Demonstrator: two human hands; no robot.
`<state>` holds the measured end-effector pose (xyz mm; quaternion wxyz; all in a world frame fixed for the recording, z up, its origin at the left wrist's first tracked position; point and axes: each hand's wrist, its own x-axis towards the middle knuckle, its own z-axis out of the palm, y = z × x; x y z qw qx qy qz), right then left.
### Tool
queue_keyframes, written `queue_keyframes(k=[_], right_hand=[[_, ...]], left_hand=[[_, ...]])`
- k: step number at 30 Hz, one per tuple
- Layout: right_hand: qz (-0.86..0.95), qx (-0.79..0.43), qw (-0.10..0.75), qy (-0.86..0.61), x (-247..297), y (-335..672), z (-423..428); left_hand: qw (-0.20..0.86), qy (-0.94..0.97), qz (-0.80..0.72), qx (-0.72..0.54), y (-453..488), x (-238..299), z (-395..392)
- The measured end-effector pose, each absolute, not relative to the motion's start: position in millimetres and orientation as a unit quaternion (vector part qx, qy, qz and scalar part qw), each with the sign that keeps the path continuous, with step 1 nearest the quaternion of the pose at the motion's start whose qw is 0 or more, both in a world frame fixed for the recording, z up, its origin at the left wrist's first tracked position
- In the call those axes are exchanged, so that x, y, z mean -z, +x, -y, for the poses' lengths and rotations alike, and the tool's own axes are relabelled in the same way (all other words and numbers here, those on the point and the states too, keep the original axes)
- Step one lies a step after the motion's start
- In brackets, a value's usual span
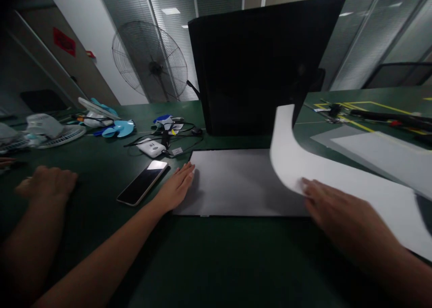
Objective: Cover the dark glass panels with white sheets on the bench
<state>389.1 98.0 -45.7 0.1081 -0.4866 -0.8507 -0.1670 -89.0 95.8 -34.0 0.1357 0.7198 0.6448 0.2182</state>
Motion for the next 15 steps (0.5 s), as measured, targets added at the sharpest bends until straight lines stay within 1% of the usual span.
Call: queue_keyframes(k=[3, 5, 11, 13, 15], right_hand=[[0.905, 0.12, 0.095, -0.397, 39, 316, -85], [0.924, 0.094, 0.093, -0.359, 34, 292, -84], [0.937, 0.045, 0.108, -0.328, 30, 291, -84], [0.94, 0.01, 0.107, -0.323, 28, 295, -85], [0.944, -0.028, 0.085, -0.317, 23, 300, -91]], left_hand=[[0.195, 0.678, -0.644, -0.297, -92, 33, -94], [0.227, 0.661, -0.635, -0.329, -94, 31, -93], [0.265, 0.631, -0.624, -0.377, -102, 33, -97], [0.258, 0.627, -0.636, -0.368, -106, 36, -101], [0.233, 0.645, -0.642, -0.343, -109, 38, -104]])
